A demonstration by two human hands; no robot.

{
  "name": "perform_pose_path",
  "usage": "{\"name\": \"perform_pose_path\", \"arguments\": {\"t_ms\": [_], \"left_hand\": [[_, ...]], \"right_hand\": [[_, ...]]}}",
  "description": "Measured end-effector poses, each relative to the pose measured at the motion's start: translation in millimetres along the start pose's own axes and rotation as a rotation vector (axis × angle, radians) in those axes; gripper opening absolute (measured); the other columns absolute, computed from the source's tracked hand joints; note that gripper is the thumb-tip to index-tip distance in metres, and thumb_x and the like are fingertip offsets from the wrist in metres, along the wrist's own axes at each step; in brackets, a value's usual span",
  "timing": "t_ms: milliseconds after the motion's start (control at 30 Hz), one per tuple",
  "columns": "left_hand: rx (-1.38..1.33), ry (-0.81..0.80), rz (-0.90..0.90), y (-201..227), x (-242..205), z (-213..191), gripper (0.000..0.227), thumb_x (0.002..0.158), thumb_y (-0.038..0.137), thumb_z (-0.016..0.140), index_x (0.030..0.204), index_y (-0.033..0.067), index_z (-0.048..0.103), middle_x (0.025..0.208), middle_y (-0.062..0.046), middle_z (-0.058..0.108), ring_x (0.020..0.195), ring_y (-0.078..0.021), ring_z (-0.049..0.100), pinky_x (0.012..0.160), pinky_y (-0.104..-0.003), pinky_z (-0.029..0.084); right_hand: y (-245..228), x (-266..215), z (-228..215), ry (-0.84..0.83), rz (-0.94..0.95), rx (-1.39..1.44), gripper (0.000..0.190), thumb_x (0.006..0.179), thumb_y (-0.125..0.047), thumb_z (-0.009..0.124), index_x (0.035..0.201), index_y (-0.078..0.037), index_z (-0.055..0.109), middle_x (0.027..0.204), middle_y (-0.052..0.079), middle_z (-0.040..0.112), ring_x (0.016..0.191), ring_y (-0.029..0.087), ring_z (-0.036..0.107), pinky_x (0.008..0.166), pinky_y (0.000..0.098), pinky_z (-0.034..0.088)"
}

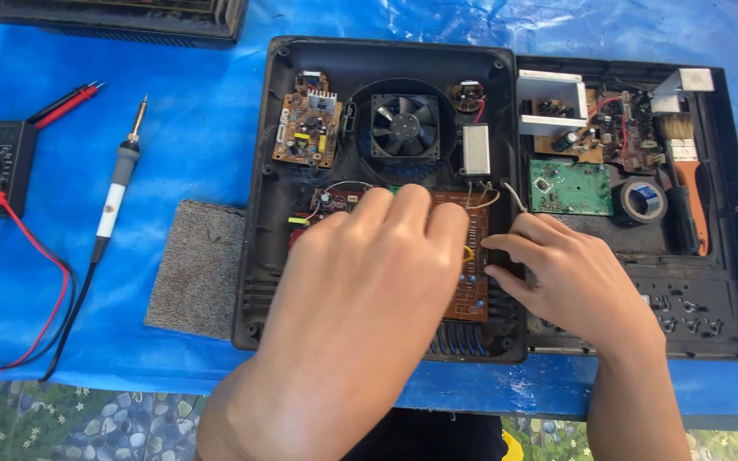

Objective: The person is reassembling an induction cooker by connecting internal wire harnesses to the main circuit board and positioning components.

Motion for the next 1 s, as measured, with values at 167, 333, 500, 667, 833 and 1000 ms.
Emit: {"name": "perform_pose_path", "arguments": {"t_ms": [167,333,500,667,833,1000], "left_hand": [[-0.035,0.003,-0.004,1,-1,0,0.018,0.090,0.005,0.070,0.083,0.0196,0.061,0.079,-0.002,0.060,0.070,-0.0215,0.062,0.051,-0.035,0.050],[-0.030,0.012,-0.001,1,-3,-1,0.022,0.091,0.004,0.068,0.081,0.0215,0.058,0.077,0.000,0.058,0.069,-0.0190,0.059,0.050,-0.034,0.049],[-0.063,-0.012,-0.001,1,-1,3,0.019,0.091,0.004,0.068,0.083,0.0193,0.061,0.079,-0.001,0.061,0.070,-0.0206,0.062,0.051,-0.035,0.051],[-0.068,-0.062,0.027,0,0,7,0.018,0.091,0.003,0.069,0.085,0.0178,0.062,0.080,-0.004,0.061,0.070,-0.0212,0.061,0.050,-0.035,0.052],[-0.067,-0.039,0.034,-2,-1,11,0.022,0.080,0.002,0.069,0.083,0.0208,0.058,0.080,-0.001,0.060,0.071,-0.0230,0.062,0.051,-0.038,0.051],[-0.099,-0.102,0.060,-2,0,6,0.031,0.076,-0.007,0.074,0.085,0.0177,0.059,0.082,-0.003,0.061,0.072,-0.0242,0.062,0.050,-0.038,0.052]], "right_hand": [[3,1,6,-0.029,0.031,-0.032,0.026,0.093,-0.034,0.070,0.115,-0.018,0.071,0.091,-0.001,0.059,0.083,0.023,0.064,0.045,0.0434,0.051],[3,2,8,-0.008,0.029,-0.034,0.022,0.093,-0.032,0.071,0.109,-0.016,0.072,0.090,0.000,0.058,0.080,0.023,0.064,0.048,0.0440,0.051],[2,2,8,-0.010,0.027,-0.029,0.020,0.093,-0.031,0.071,0.107,-0.017,0.072,0.088,-0.001,0.058,0.078,0.023,0.062,0.046,0.0433,0.050],[3,3,10,-0.003,0.022,-0.025,0.020,0.093,-0.029,0.070,0.109,-0.017,0.073,0.088,-0.001,0.060,0.082,0.023,0.064,0.050,0.0433,0.052],[5,3,14,-0.020,0.020,-0.018,0.025,0.095,-0.033,0.067,0.113,-0.016,0.073,0.086,-0.001,0.058,0.081,0.023,0.064,0.051,0.0428,0.053],[7,3,15,-0.041,0.061,-0.010,0.027,0.096,-0.034,0.066,0.116,-0.017,0.073,0.088,-0.002,0.060,0.084,0.021,0.065,0.051,0.0427,0.054]]}}
Point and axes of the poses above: each hand's wrist, its own x-axis towards the middle knuckle, its own z-axis out of the palm, y = z × x, the point moved 4 cm from there along x, towards the middle knuckle
